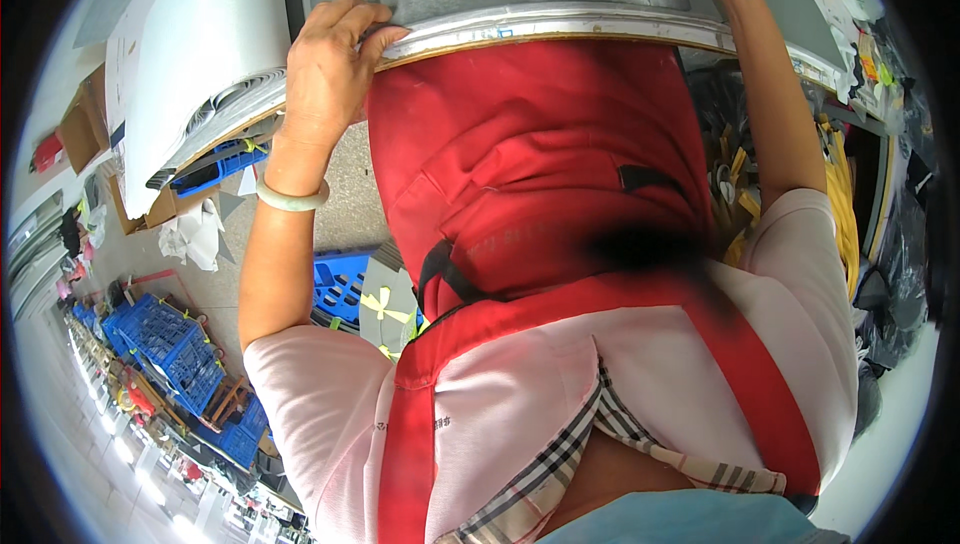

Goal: Cleaning metal components with a cloth and organizing material sheets on a production line workbench.

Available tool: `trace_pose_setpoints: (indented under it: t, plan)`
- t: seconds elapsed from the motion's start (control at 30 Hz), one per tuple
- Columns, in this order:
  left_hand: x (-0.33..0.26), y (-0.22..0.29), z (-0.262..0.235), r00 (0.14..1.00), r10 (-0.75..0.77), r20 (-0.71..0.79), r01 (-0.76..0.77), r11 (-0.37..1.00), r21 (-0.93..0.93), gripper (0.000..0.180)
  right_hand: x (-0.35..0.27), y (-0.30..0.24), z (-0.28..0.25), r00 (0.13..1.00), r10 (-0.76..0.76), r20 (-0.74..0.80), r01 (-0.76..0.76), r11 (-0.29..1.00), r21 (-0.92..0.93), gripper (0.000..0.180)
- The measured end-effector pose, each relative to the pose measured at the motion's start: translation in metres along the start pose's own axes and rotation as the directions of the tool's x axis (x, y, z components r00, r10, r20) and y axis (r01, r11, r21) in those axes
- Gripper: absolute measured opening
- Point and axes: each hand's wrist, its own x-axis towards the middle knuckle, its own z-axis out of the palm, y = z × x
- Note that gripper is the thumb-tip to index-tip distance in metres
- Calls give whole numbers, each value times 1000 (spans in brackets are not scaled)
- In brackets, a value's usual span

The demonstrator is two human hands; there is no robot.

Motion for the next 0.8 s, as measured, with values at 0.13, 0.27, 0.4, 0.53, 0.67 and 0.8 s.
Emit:
trace_pose_setpoints:
  t: [0.13, 0.27, 0.4, 0.53, 0.67, 0.8]
  plan:
    - [-3, -2, 1, 999, 31, -26, -30, 999, 39, 20, -2, -4, 4, 998, -54, -46, 44, 982, -185, 23]
    - [-5, 0, -1, 999, 20, -37, -18, 999, 51, 20, 1, 1, 6, 997, -78, -28, 75, 990, -122, 23]
    - [-4, 0, 5, 993, 68, -98, -65, 997, 30, 20, 2, 9, 1, 997, -73, -27, 68, 986, -150, 22]
    - [-2, -2, 10, 990, 75, -123, -76, 997, -4, 21, -3, 6, -8, 997, -72, -33, 64, 981, -184, 24]
    - [-3, 1, 2, 993, 55, -100, -55, 998, -2, 17, 7, 11, 1, 987, -156, -31, 143, 955, -259, 34]
    - [-3, 1, 3, 999, 22, -50, -22, 1000, -1, 15, 6, 6, 9, 994, -90, -54, 80, 981, -178, 35]
